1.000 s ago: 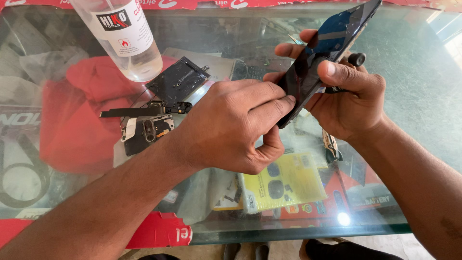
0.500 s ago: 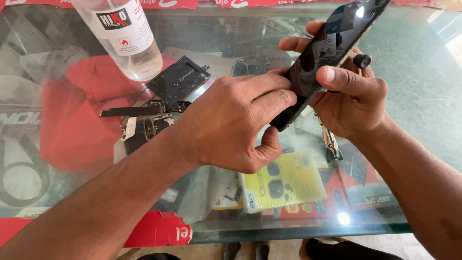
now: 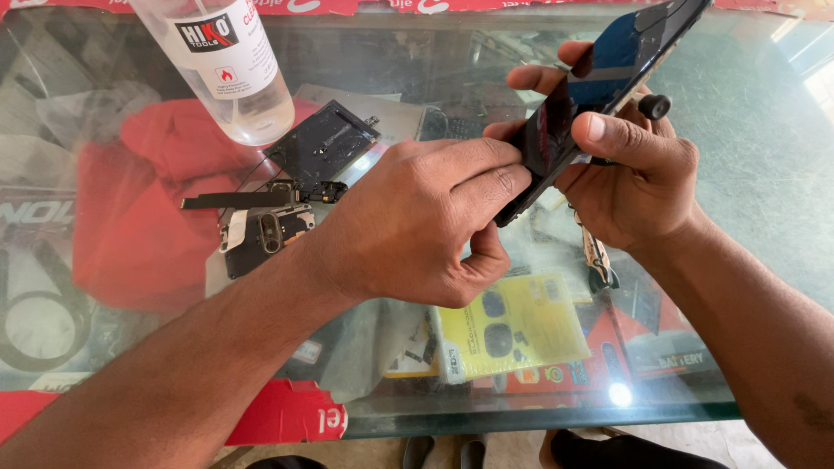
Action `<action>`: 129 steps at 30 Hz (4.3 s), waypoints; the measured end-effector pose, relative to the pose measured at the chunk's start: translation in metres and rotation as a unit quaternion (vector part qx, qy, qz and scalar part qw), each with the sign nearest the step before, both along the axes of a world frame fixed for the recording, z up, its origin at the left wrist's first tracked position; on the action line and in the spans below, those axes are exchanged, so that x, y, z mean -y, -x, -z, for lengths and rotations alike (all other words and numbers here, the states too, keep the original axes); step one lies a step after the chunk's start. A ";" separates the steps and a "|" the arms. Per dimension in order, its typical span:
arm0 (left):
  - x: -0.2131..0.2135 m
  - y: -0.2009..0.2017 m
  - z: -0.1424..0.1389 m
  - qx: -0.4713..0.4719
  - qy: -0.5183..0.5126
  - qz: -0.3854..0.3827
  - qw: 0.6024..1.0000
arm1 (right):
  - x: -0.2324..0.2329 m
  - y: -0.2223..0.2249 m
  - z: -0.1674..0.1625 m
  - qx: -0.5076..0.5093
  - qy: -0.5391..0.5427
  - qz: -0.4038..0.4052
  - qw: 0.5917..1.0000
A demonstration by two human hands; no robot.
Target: The person uses a plastic pry tool and a screwdriver to remove screws and pry open the back cover of a smartphone. They detach internal components including a camera module and ribbon cables, then separate the screen assembly from the frame.
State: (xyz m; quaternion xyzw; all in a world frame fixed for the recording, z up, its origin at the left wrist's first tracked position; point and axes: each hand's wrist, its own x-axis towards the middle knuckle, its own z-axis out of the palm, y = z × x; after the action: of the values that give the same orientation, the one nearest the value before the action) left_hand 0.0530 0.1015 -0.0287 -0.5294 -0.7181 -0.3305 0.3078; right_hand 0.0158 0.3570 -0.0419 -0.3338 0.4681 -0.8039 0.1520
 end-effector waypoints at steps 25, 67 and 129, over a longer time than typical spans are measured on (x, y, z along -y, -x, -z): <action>0.000 -0.001 0.003 -0.024 -0.002 -0.008 1.000 | 0.001 -0.002 0.000 -0.004 0.005 -0.005 1.000; -0.006 0.019 0.007 0.555 -0.204 0.042 0.805 | 0.018 -0.009 -0.041 -0.080 -0.248 0.055 0.964; -0.006 0.028 0.009 0.528 -0.333 0.012 0.781 | 0.022 -0.028 -0.048 -0.468 -0.268 0.265 0.800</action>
State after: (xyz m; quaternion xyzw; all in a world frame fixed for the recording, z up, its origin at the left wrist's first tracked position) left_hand 0.0249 0.1072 -0.0377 -0.1453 -0.6068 -0.7807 0.0340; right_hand 0.0441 0.3354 0.0063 -0.4786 0.7490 -0.4015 -0.2209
